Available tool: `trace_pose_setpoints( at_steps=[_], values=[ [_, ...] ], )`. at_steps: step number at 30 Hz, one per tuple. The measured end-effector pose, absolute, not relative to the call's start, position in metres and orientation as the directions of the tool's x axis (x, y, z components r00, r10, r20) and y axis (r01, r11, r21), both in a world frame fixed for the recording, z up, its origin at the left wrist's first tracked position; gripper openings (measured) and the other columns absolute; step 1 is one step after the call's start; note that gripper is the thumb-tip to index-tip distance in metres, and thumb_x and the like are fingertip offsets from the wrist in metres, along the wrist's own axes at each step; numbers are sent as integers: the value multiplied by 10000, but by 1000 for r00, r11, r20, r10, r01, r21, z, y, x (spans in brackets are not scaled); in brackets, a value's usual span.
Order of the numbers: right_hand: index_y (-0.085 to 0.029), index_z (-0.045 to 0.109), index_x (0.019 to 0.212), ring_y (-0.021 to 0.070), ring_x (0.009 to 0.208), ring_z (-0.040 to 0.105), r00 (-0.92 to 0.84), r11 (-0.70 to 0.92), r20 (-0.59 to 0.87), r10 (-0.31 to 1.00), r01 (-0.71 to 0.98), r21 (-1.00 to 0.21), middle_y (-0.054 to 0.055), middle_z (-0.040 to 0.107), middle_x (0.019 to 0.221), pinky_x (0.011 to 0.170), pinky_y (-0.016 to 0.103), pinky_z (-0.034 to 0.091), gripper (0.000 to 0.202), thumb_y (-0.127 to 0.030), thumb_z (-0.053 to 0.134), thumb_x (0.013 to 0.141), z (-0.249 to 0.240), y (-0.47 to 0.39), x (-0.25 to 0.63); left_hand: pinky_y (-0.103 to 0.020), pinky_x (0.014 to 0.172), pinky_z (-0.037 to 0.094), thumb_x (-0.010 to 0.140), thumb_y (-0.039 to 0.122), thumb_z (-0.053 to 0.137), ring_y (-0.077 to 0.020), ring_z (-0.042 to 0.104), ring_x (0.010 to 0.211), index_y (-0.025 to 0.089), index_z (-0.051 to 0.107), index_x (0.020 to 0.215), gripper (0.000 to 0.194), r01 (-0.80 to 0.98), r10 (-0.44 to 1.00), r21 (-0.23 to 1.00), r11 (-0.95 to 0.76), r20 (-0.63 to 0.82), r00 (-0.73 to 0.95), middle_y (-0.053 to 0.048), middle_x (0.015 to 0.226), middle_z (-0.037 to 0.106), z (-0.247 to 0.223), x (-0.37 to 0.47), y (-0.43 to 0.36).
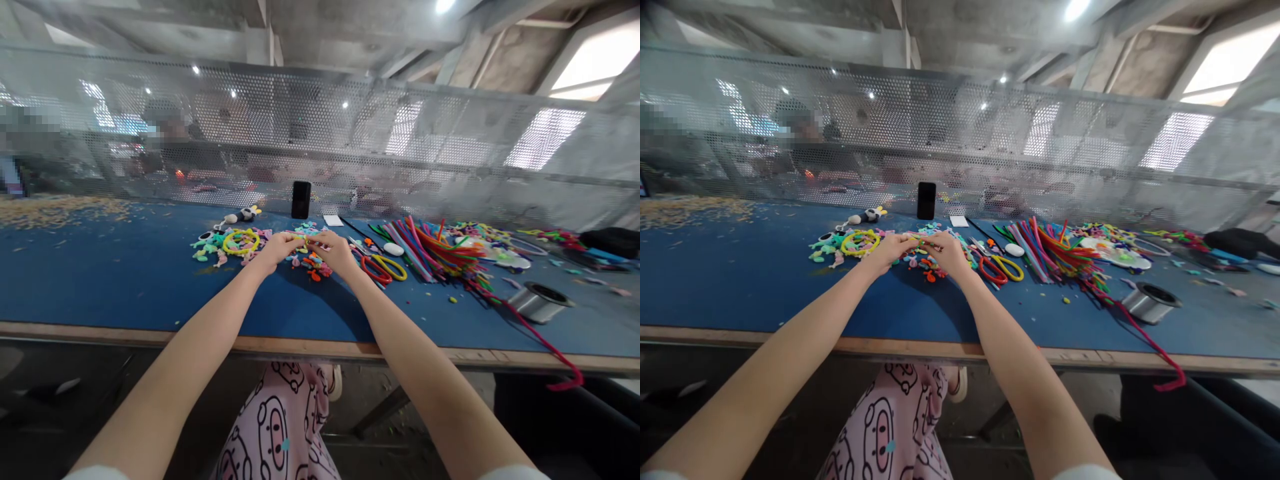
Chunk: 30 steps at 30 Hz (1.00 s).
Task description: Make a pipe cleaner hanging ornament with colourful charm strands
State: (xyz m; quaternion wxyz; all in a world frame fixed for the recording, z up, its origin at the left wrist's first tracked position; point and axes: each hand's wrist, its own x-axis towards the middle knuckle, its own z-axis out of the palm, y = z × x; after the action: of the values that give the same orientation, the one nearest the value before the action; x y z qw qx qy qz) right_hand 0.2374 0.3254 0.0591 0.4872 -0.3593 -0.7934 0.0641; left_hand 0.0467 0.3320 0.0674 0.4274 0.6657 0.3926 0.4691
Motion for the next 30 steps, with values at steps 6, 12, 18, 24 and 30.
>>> trace_pose_setpoints(
  at_steps=[6, 12, 18, 24, 30],
  values=[
    [-204, 785, 1055, 207, 841, 680, -189, 615, 590, 785, 353, -705, 84, 767, 986, 740, 329, 542, 364, -456, 710, 803, 65, 319, 235, -286, 695, 426, 686, 463, 795, -175, 594, 737, 144, 766, 765, 330, 144, 886, 903, -404, 348, 306, -37, 734, 705, 68, 47, 327],
    [-188, 801, 904, 190, 711, 670, -31, 471, 483, 875, 282, -836, 65, 765, 819, 687, 323, 532, 335, -469, 746, 732, 61, 326, 236, -315, 800, 470, 697, 393, 801, -166, 627, 786, 150, 785, 939, 342, -72, 895, 944, -323, 329, 300, -63, 858, 754, 63, 48, 336],
    [-175, 787, 893, 175, 699, 652, -42, 394, 395, 918, 217, -893, 50, 746, 790, 649, 297, 518, 341, -456, 755, 703, 67, 316, 228, -312, 815, 475, 713, 411, 794, -176, 633, 811, 134, 770, 915, 344, -28, 915, 944, -329, 326, 236, -70, 861, 750, 64, 48, 334],
    [-169, 760, 788, 167, 703, 637, -19, 341, 343, 939, 186, -922, 35, 723, 745, 660, 291, 502, 290, -436, 753, 675, 69, 315, 227, -275, 725, 459, 713, 412, 786, -167, 628, 795, 160, 753, 902, 317, -39, 925, 973, -228, 229, 304, -48, 861, 734, 62, 52, 335],
    [-163, 751, 769, 134, 605, 578, -6, 316, 320, 947, 182, -931, 21, 699, 673, 598, 273, 466, 325, -455, 783, 631, 69, 316, 229, -249, 646, 433, 741, 361, 747, -138, 614, 740, 174, 726, 897, 245, -129, 928, 992, -12, 59, 368, -52, 903, 719, 64, 52, 335]
  ],
)
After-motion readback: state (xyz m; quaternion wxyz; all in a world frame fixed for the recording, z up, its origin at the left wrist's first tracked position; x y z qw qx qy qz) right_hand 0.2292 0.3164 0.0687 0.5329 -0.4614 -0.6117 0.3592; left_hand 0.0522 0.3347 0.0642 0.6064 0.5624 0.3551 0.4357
